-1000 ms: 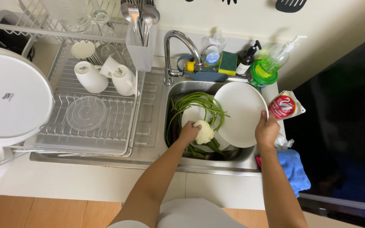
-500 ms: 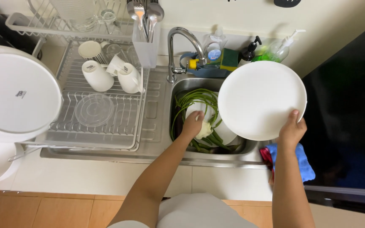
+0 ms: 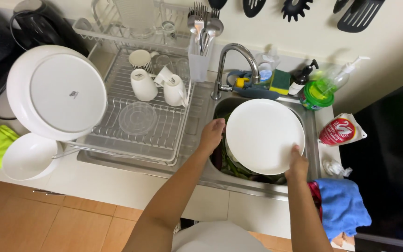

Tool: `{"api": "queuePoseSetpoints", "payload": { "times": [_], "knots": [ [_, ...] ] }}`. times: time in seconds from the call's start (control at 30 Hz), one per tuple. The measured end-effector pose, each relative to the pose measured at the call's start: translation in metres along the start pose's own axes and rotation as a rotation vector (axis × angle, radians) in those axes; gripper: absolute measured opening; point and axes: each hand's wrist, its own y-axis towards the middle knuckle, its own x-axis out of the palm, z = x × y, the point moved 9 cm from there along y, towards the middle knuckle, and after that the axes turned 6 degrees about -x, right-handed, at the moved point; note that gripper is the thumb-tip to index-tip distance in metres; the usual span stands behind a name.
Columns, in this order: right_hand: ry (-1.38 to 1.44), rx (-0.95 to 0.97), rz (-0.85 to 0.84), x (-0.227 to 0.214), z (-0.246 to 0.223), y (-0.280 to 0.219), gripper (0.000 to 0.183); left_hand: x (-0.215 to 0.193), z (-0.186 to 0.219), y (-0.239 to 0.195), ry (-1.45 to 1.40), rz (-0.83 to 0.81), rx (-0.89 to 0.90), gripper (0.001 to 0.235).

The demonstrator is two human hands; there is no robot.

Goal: The person stands at a kitchen sink and washes long green beans and a head of white cabbage under running water. They remove the vegetables from a plastic bag, rinse them in the sink, and place them into a white bowl. The person also rinses the bowl itself under the tap.

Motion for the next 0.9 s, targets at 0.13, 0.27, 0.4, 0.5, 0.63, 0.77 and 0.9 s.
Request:
{"api": "queuePoseSetpoints", "payload": {
  "times": [0.13, 0.27, 0.4, 0.5, 0.63, 0.77, 0.9],
  "knots": [
    [0.081, -0.02, 0.074, 0.001, 0.001, -0.015, 0.05, -0.007, 0.039, 0.053, 0.178, 0.118, 0.313, 0.044],
    [0.18, -0.056, 0.136, -0.004, -0.01, -0.028, 0.051, 0.017, 0.071, 0.099, 0.132, 0.095, 0.359, 0.037],
    [0.143, -0.073, 0.175, -0.014, -0.018, -0.035, 0.053, 0.054, 0.08, 0.142, 0.247, 0.1, 0.356, 0.041],
    [0.144, -0.079, 0.159, -0.023, -0.016, -0.03, 0.054, 0.056, 0.096, 0.154, 0.478, 0.205, 0.394, 0.05],
    [0.174, -0.1, 0.132, -0.027, -0.01, -0.025, 0.053, 0.057, 0.077, 0.198, 0.419, 0.191, 0.364, 0.05],
    [0.16, -0.048, 0.161, -0.018, -0.01, -0.033, 0.047, 0.048, 0.085, 0.189, 0.395, 0.233, 0.474, 0.038],
    [0.141, -0.039, 0.178, -0.009, -0.006, -0.033, 0.047, 0.047, 0.086, 0.183, 0.185, 0.075, 0.352, 0.041]
  ]
}}
